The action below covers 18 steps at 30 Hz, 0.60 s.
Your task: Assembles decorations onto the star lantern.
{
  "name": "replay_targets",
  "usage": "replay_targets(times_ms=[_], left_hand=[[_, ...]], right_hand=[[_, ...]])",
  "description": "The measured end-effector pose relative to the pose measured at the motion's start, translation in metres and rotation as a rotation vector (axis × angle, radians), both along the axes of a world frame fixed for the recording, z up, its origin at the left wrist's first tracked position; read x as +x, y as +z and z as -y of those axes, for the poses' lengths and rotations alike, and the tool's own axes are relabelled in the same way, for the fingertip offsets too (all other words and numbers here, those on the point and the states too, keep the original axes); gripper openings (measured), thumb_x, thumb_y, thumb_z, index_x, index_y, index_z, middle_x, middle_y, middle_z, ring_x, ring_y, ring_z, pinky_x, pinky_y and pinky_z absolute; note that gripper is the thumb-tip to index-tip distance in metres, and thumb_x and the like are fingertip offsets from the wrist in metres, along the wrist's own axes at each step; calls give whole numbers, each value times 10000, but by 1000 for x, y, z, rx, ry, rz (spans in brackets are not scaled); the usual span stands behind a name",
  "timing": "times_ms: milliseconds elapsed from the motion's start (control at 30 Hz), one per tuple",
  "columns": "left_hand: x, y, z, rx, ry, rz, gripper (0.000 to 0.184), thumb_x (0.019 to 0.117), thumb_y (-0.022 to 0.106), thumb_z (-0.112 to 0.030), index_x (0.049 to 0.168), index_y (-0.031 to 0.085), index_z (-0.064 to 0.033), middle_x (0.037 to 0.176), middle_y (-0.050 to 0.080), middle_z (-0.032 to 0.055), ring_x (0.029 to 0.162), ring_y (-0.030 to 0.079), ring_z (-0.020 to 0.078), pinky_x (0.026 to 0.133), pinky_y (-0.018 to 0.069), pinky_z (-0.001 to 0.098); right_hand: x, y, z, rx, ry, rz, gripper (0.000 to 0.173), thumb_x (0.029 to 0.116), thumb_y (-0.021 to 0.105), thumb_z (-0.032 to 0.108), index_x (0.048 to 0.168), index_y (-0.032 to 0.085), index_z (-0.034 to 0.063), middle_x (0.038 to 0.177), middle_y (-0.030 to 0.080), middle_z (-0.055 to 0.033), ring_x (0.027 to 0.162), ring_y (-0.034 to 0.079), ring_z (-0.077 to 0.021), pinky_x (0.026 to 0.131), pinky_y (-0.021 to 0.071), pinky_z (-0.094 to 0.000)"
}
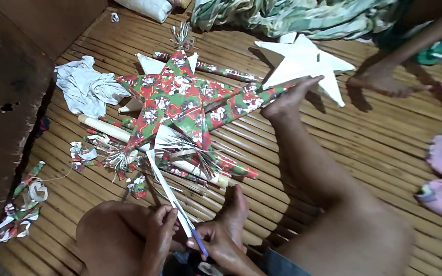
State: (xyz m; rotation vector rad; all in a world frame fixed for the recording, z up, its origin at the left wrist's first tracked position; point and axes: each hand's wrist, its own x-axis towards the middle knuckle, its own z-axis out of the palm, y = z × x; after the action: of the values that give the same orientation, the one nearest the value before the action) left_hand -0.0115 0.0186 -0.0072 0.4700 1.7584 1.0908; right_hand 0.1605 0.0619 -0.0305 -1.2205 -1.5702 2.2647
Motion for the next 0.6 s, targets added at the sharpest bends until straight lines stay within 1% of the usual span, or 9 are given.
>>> replay_targets(times_ms=[133,233,300,433,533,600], left_hand=[[1,0,1,8,-3,7,134,1015,529,-46,937,633,-14,726,632,-8,624,634,53,617,554,210],[1,-1,2,28,2,13,141,1007,515,-41,919,624,-26,713,626,-21,617,631,43,620,557,201],[2,-1,3,29,-1,11,131,1003,530,-38,920,631,-27,729,628,-24,626,628,41,626,553,201],[2,-3,7,36,-58,-9,116,991,557,-47,942,654,-8,800,635,-16,686,631,35,661,556,211],[3,-7,9,67,-53,-3,114,986,564,-45,928,656,-11,780,644,-23,676,639,34,663,566,213],[3,-9,9,75,-51,2,118,988,558,-47,928,654,-14,772,648,-23,668,637,33,654,562,211]], right_hand=[[-1,0,3,-8,-37,-24,296,923,736,255,698,609,111,590,582,97,512,538,33,515,456,-152],[-1,1,4,-16,-39,-30,280,925,735,233,707,615,105,596,584,97,518,539,36,521,457,-146],[-2,1,2,-17,-41,-27,275,920,739,240,712,625,101,597,588,95,519,543,34,524,463,-149],[-5,2,-3,-24,-35,-8,267,922,732,271,747,636,95,610,586,94,535,552,24,545,478,-168],[-9,1,-7,-30,-18,4,279,919,729,305,746,636,108,608,592,98,535,559,23,545,478,-169],[-11,1,-9,-42,-12,6,276,922,728,298,747,632,107,608,594,93,536,563,17,543,480,-172]])
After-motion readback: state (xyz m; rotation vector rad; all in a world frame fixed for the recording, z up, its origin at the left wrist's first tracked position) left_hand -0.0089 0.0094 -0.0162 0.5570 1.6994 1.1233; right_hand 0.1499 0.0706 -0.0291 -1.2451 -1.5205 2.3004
